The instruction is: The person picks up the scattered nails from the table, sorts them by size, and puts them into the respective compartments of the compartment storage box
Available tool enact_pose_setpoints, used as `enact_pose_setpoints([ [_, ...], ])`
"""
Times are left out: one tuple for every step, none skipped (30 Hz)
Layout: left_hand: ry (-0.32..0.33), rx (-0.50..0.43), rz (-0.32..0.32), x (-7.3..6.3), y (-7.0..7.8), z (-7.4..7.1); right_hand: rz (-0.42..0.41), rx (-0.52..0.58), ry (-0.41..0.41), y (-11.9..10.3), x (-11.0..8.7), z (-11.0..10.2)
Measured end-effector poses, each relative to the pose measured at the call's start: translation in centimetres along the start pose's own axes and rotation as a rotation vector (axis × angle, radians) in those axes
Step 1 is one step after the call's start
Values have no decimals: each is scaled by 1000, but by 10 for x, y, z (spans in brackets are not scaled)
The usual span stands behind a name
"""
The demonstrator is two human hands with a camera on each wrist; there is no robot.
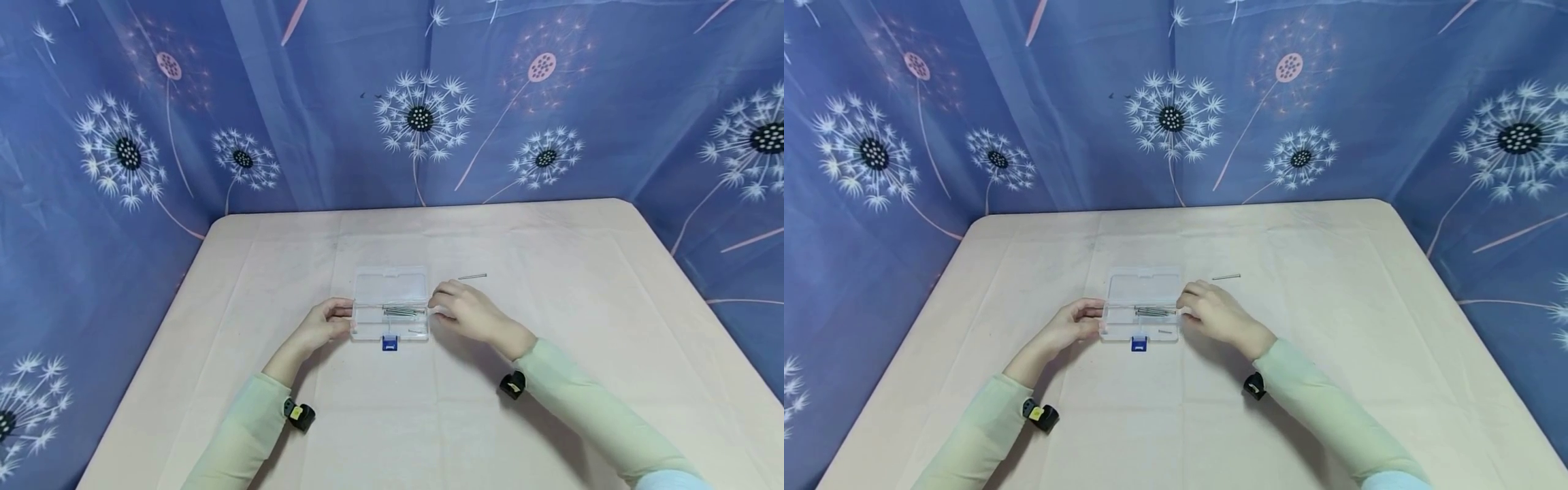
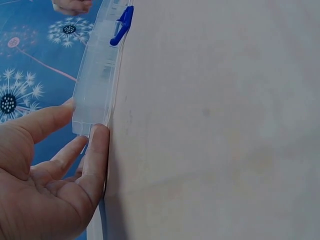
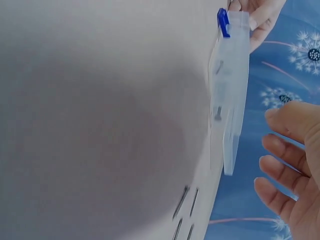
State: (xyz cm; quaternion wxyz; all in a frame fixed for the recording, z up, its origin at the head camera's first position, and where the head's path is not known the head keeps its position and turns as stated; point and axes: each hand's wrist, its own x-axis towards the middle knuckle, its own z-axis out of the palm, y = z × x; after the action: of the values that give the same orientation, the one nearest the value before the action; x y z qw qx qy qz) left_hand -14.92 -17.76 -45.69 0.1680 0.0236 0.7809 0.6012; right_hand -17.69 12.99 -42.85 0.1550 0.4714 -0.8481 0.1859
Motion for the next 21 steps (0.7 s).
enact_pose_setpoints([
  [-1, -2, -1, 0, 0, 0, 5, -5, 0, 1, -2, -2],
  [-3, -4, -1, 0, -1, 0, 12, -11, -1, 3, -3, -3],
  [-5, -4, 3, 0, -1, 0, 21, -16, -6, 4, -5, -5],
  [-5, -10, 0, 0, -1, -1, 32, -21, -10, 6, -7, -7],
  [-5, -8, 1, 0, -2, -1, 44, -25, -16, 7, -10, -8],
  [-5, -8, 2, 0, -2, -1, 56, -29, -24, 9, -12, -10],
  [-6, -9, 3, 0, -2, -2, 70, -31, -32, 10, -14, -11],
  [-5, -9, 3, 0, -2, -2, 83, -31, -40, 12, -17, -12],
  [-5, -10, 2, 0, -2, -2, 94, -35, -48, 14, -19, -13],
  [-3, -13, -2, 0, -2, -2, 106, -36, -55, 16, -21, -14],
  [-4, -11, 0, 0, -2, -1, 116, -41, -63, 17, -23, -15],
  [-4, -15, -2, 0, -2, -1, 126, -45, -69, 19, -26, -16],
  [-4, -17, -4, 0, -2, -1, 137, -53, -74, 21, -28, -16],
  [-4, -18, -4, 0, -2, -1, 146, -60, -79, 22, -30, -17],
  [-5, -19, -3, 0, -2, -1, 156, -70, -84, 24, -33, -17],
  [-7, -19, 0, 0, -2, -1, 166, -77, -89, 26, -35, -17],
  [-7, -19, 1, 0, -2, -1, 177, -84, -94, 28, -37, -17],
  [-6, -25, -3, 0, -2, -1, 189, -89, -100, 29, -38, -16],
  [-6, -26, -2, 0, -2, -1, 200, -92, -108, 31, -40, -16],
  [-8, -24, 3, 0, -2, -1, 211, -93, -118, 32, -41, -16],
  [-8, -27, 3, 0, -2, -1, 224, -93, -125, 33, -42, -16],
])
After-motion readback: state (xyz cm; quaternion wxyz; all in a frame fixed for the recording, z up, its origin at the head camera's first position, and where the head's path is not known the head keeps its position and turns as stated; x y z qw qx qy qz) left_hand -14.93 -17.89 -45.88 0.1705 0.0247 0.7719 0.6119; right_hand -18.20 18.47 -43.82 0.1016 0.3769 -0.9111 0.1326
